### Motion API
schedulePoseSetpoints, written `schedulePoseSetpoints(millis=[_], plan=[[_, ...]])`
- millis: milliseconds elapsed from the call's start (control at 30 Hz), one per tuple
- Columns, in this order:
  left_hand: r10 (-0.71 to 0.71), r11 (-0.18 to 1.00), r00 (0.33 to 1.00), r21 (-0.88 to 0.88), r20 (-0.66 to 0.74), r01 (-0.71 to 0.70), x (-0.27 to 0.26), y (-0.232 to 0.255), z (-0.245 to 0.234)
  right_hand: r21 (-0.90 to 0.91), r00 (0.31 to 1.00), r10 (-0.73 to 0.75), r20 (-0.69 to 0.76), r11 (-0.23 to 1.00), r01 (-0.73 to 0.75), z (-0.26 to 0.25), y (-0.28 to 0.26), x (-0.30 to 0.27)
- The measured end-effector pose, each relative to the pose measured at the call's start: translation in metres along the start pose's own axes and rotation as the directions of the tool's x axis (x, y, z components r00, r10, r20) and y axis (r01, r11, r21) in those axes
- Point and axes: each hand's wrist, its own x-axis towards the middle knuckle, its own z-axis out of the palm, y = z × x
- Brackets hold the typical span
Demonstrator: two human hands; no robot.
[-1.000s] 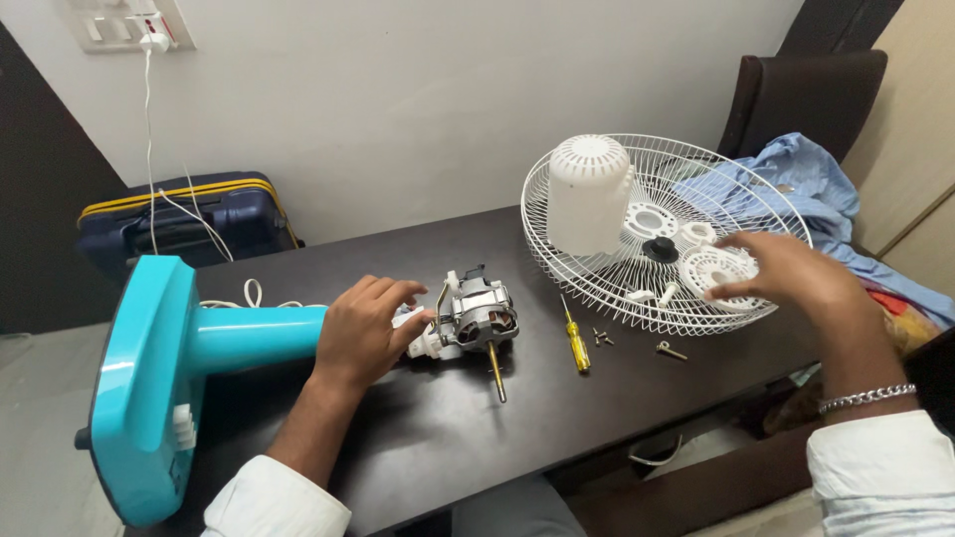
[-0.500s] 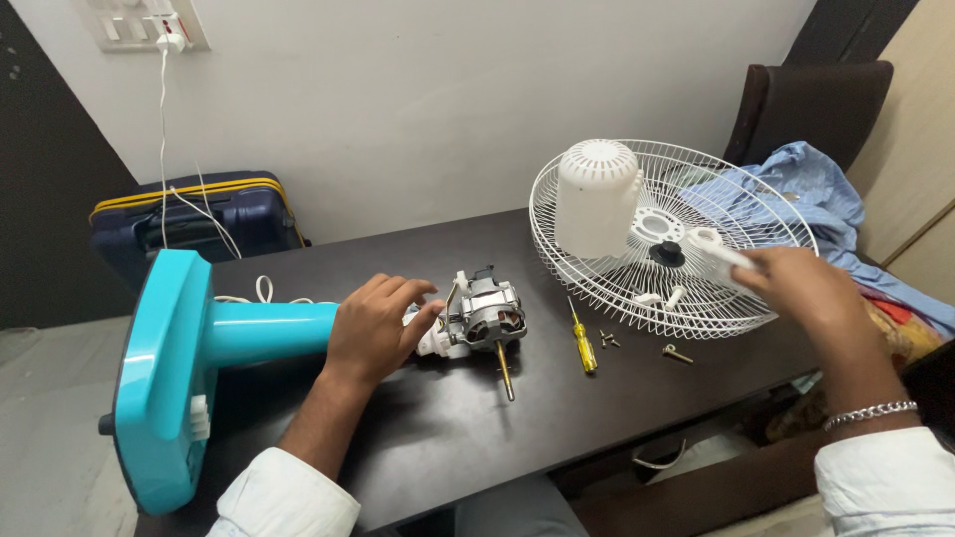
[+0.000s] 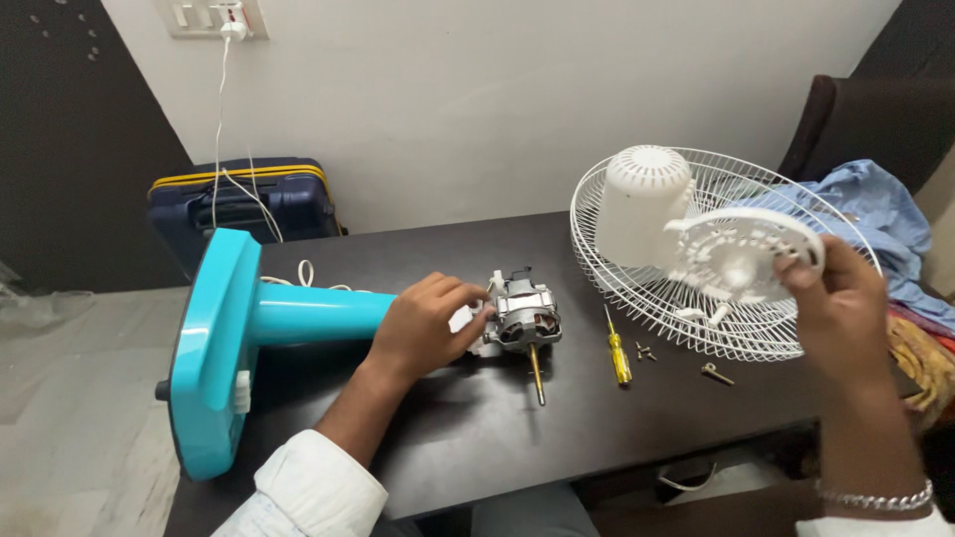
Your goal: The person assembles a table fan by attaching the motor housing to the fan stand and securing the rear fan cage with screws. They use a screwdriver to tighten the screws and ensure the components are properly aligned.
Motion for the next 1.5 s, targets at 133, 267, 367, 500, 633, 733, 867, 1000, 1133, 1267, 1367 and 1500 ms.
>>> schedulePoseSetpoints(millis=[133, 267, 367, 500, 633, 733, 867, 1000, 1133, 1267, 1367, 1500], plan=[[0.070, 0.997, 0.994, 0.007, 0.081, -0.071, -0.001, 0.000, -0.001, 0.125, 0.980, 0.184, 0.073, 0.973, -0.192, 0.039, -0.008, -0.029], [0.085, 0.996, 0.980, 0.002, 0.180, -0.087, -0.002, 0.001, -0.002, 0.223, 0.926, 0.270, 0.263, 0.917, -0.331, 0.078, -0.002, -0.050], [0.095, 0.995, 0.970, -0.022, 0.224, -0.093, -0.003, 0.000, -0.004, 0.255, 0.880, 0.329, 0.344, 0.869, -0.425, 0.100, 0.006, -0.066], [0.131, 0.991, 0.959, -0.010, 0.251, -0.133, -0.005, -0.002, -0.003, 0.360, 0.802, 0.370, 0.469, 0.750, -0.556, 0.120, 0.015, -0.086], [0.000, 0.965, 0.960, 0.251, 0.282, -0.074, -0.006, -0.003, 0.004, 0.321, 0.734, 0.371, 0.569, 0.722, -0.613, 0.130, 0.016, -0.100], [-0.108, 0.929, 0.947, 0.370, 0.304, -0.013, -0.009, -0.003, 0.006, 0.260, 0.727, 0.347, 0.593, 0.771, -0.581, 0.137, 0.015, -0.107], [-0.181, 0.932, 0.912, 0.359, 0.369, 0.040, -0.013, -0.002, 0.016, 0.280, 0.715, 0.364, 0.597, 0.740, -0.611, 0.141, 0.016, -0.112], [-0.111, 0.932, 0.928, 0.360, 0.355, -0.027, -0.017, -0.009, 0.026, 0.275, 0.716, 0.346, 0.606, 0.753, -0.598, 0.144, 0.016, -0.113], [-0.157, 0.944, 0.915, 0.329, 0.373, 0.028, -0.018, -0.017, 0.035, 0.309, 0.706, 0.314, 0.635, 0.734, -0.605, 0.147, 0.013, -0.112], [-0.177, 0.965, 0.916, 0.245, 0.359, 0.090, -0.017, -0.017, 0.039, 0.340, 0.751, 0.267, 0.605, 0.765, -0.546, 0.146, 0.010, -0.110], [-0.182, 0.977, 0.911, 0.171, 0.370, 0.126, -0.013, -0.015, 0.033, 0.348, 0.783, 0.252, 0.569, 0.788, -0.507, 0.144, 0.010, -0.107], [-0.184, 0.983, 0.891, 0.102, 0.415, 0.156, -0.008, -0.013, 0.022, 0.387, 0.823, 0.163, 0.543, 0.822, -0.418, 0.145, 0.017, -0.105]])
